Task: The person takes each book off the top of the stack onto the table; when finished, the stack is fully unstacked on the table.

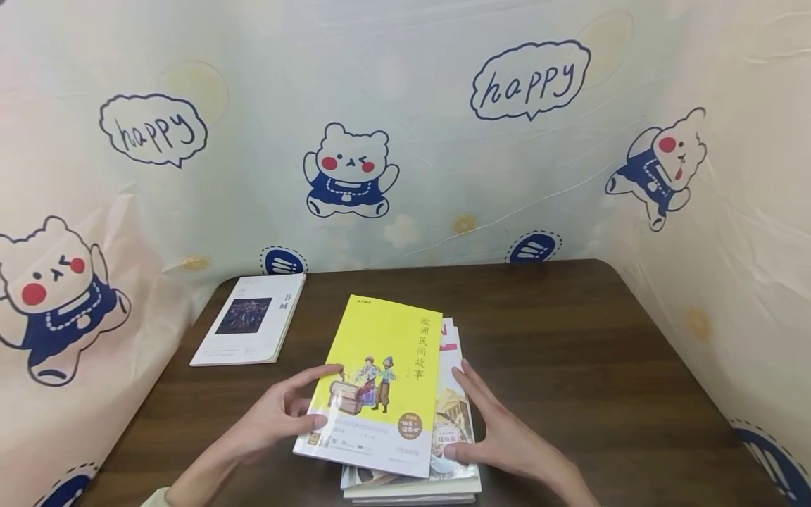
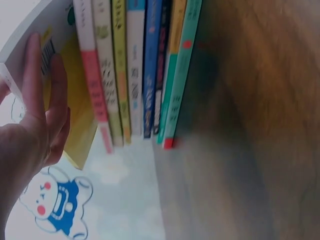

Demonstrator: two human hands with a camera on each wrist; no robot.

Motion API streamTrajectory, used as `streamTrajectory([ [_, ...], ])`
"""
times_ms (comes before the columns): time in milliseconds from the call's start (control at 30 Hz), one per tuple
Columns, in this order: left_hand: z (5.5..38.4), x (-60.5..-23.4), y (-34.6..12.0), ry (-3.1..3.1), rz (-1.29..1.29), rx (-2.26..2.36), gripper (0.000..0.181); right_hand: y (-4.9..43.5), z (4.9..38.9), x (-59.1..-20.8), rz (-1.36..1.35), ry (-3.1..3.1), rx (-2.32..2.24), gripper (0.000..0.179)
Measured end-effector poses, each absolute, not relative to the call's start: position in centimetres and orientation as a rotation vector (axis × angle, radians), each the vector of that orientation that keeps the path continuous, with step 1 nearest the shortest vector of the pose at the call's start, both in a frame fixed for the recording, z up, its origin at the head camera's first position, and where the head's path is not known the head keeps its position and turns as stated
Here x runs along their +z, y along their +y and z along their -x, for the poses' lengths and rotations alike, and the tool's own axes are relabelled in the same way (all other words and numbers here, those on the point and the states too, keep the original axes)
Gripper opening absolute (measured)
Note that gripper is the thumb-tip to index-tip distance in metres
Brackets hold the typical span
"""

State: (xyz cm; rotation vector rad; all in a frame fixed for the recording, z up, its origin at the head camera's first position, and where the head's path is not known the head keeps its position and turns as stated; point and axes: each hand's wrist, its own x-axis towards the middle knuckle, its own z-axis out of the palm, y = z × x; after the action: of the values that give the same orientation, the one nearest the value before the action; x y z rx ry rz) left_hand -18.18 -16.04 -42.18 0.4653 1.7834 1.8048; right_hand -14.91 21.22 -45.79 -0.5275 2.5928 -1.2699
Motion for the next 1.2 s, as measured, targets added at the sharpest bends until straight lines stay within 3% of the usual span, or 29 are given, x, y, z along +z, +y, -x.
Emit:
streamTrajectory([
  [667,23.1,-37.9,-21.6,2.175,-0.405,1.880,0.070,22.1,15.3,-46.1,0.657,2.554,-1.324,0.097],
  [1200,27.3,-37.0,-23.2,2.295,-0.374,1.856,0.071,22.1,15.3,-46.4,0.697,2.546,-1.343,0.096],
])
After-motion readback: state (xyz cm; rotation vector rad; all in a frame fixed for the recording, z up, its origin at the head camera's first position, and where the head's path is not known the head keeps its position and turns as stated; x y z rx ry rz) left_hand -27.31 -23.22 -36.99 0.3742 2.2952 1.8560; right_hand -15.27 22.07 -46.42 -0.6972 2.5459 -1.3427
